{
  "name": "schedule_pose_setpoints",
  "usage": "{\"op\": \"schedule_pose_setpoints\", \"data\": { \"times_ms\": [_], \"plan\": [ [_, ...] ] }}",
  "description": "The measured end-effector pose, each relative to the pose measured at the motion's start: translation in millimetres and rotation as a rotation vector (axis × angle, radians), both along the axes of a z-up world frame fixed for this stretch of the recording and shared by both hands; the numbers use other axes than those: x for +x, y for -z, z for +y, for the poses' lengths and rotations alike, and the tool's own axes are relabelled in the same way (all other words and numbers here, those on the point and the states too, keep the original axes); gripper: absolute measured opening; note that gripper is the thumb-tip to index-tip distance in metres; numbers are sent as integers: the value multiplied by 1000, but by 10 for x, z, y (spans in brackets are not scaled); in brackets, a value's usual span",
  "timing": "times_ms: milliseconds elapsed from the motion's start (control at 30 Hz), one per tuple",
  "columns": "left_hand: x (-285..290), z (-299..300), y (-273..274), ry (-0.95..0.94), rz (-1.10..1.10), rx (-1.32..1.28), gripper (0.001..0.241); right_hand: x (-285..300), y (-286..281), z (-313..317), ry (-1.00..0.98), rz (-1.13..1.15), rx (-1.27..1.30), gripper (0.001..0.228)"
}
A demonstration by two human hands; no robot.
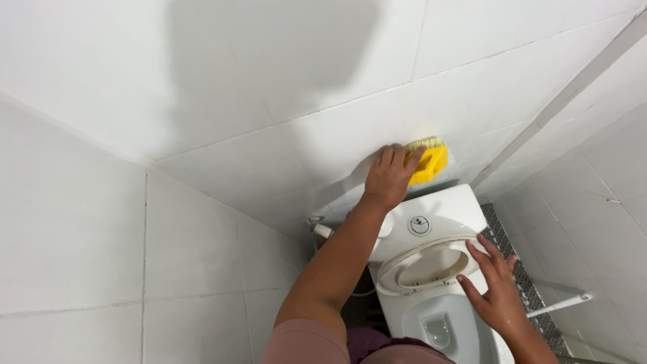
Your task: The person dips a scrub brush into a scoop of water and scrubs the bathroom wall tiles with the brush.
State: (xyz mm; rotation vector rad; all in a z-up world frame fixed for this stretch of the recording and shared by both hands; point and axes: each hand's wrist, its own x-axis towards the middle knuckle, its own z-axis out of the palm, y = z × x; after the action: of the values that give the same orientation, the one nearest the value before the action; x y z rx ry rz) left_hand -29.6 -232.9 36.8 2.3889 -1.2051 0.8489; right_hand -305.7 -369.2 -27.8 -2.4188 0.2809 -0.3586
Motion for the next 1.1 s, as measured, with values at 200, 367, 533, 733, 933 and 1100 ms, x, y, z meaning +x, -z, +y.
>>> {"op": "schedule_pose_setpoints", "data": {
  "times_ms": [200,367,533,733,933,1100],
  "plan": [
    [47,-105,-856,-32,-132,-238,69,78,-45,-79,56,-21,7,72],
    [-74,50,-256,-81,-5,-207,75,142,-28,10,-18,-11,-6,72],
    [-53,403,351,-79,219,-25,76,41,17,-127,44,0,-9,71],
    [-63,60,-497,-96,74,-311,74,145,-24,15,-20,-16,-28,72],
    [-136,304,89,-143,127,-121,78,233,-43,203,-89,22,-43,71],
    [-127,551,61,-151,256,-104,80,136,-16,132,-86,57,-119,71]
  ]
}}
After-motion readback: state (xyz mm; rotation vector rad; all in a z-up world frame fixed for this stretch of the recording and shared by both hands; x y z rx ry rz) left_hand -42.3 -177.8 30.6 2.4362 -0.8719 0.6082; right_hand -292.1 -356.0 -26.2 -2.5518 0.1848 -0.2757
